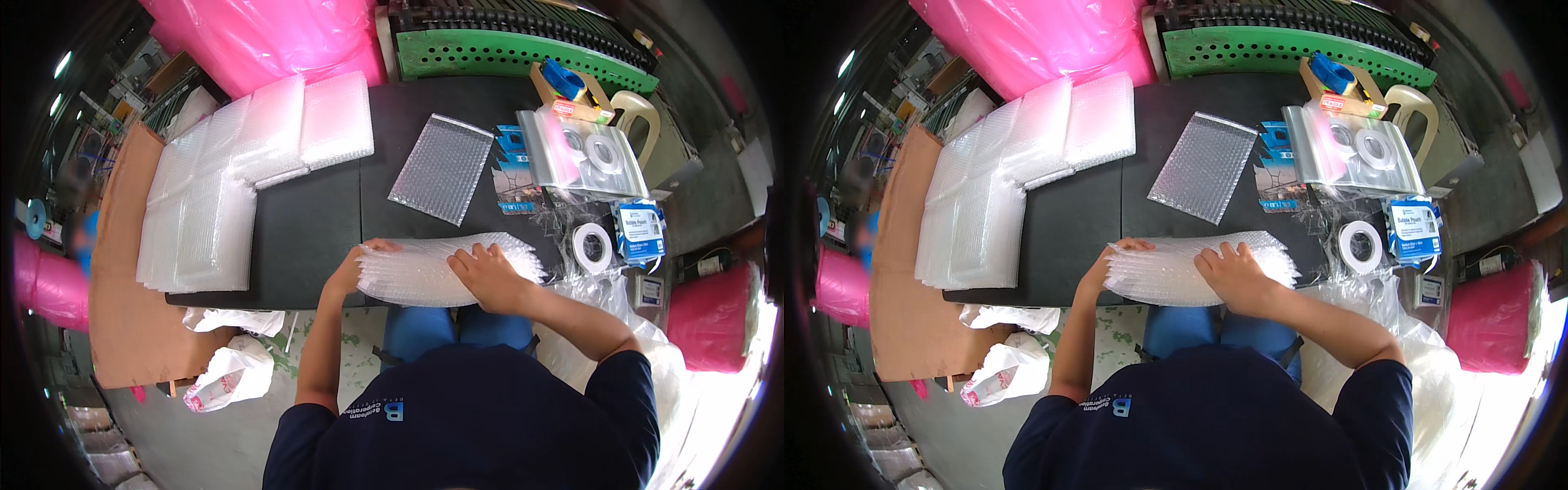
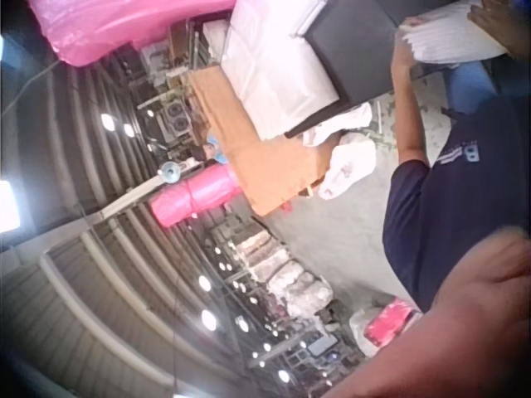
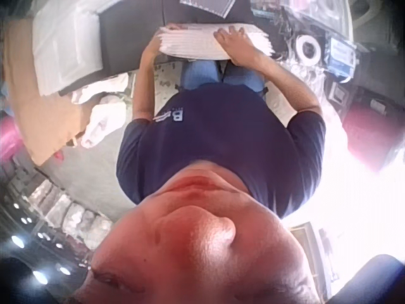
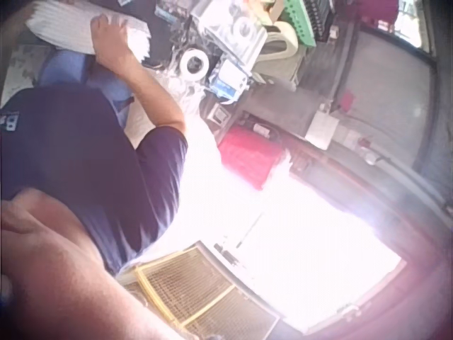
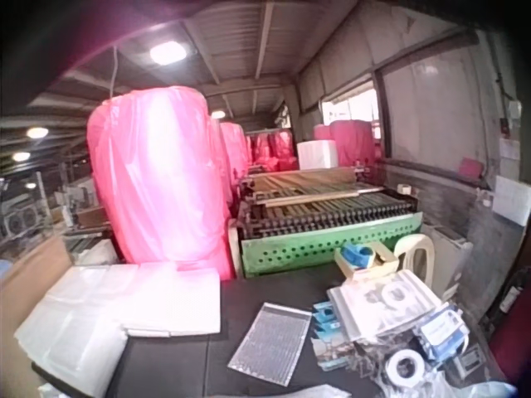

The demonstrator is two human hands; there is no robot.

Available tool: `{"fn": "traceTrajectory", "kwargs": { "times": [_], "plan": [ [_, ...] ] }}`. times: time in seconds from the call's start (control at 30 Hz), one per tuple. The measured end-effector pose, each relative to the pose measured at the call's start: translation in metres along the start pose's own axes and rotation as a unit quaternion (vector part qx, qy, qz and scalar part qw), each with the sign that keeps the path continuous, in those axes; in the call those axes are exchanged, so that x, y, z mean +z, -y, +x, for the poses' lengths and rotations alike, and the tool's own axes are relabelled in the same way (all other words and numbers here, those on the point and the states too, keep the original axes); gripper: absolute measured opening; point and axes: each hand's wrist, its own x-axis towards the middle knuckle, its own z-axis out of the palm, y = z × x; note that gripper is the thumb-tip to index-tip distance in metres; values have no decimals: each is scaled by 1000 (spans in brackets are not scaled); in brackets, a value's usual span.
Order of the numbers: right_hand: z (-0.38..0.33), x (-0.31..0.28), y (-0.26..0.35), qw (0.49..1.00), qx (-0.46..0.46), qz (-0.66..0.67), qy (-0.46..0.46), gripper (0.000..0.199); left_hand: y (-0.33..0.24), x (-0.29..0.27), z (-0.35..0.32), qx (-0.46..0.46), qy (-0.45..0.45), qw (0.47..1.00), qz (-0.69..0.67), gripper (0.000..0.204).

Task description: The person handles bubble wrap sheets and clear adhesive tape at a workbench. They apply strips of tape to the edges of the bubble wrap sheets and stack them. The person also moves a large white plastic bag and a stack of blue packages on the table.

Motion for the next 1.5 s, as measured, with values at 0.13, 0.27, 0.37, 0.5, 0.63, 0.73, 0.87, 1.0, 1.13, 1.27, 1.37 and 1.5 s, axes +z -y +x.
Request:
{"fn": "traceTrajectory", "kwargs": {
  "times": [0.13, 0.27, 0.37, 0.5, 0.63, 0.73, 0.87, 1.0, 1.13, 1.27, 1.37, 1.5],
  "plan": [
    [-4, -25, -17, 985, 71, 156, -31, 81, -17, 3, 2, 82, -126, 983, 108, 55],
    [7, -55, -83, 922, 188, 274, -198, 87, -10, -19, 1, 150, -420, 894, 48, 73],
    [54, -73, -140, 732, 187, 641, -133, 56, 46, -59, -16, -2, -492, 787, 372, 60],
    [136, -87, -171, 524, 102, 835, -135, 51, 71, -51, -28, -155, -516, 641, 547, 54],
    [232, -108, -159, 499, 77, 847, -168, 62, 63, -47, -28, -168, -528, 654, 516, 51],
    [309, -101, -169, 505, 56, 847, -158, 60, 61, -52, -26, -161, -541, 650, 509, 51],
    [388, -84, -179, 507, 23, 854, -110, 56, 60, -54, -28, -166, -545, 656, 495, 52],
    [441, -43, -200, 524, 54, 846, -80, 56, 58, -58, -28, -173, -533, 671, 486, 52],
    [453, -26, -208, 535, 75, 840, -51, 60, 55, -59, -29, -185, -524, 679, 480, 53],
    [455, -29, -206, 537, 106, 836, -42, 65, 56, -61, -30, -183, -528, 674, 483, 53],
    [455, -32, -203, 538, 94, 838, -15, 68, 55, -61, -30, -185, -529, 677, 477, 53],
    [460, -33, -202, 542, 135, 829, -22, 66, 57, -60, -29, -183, -534, 672, 479, 53]
  ]
}}
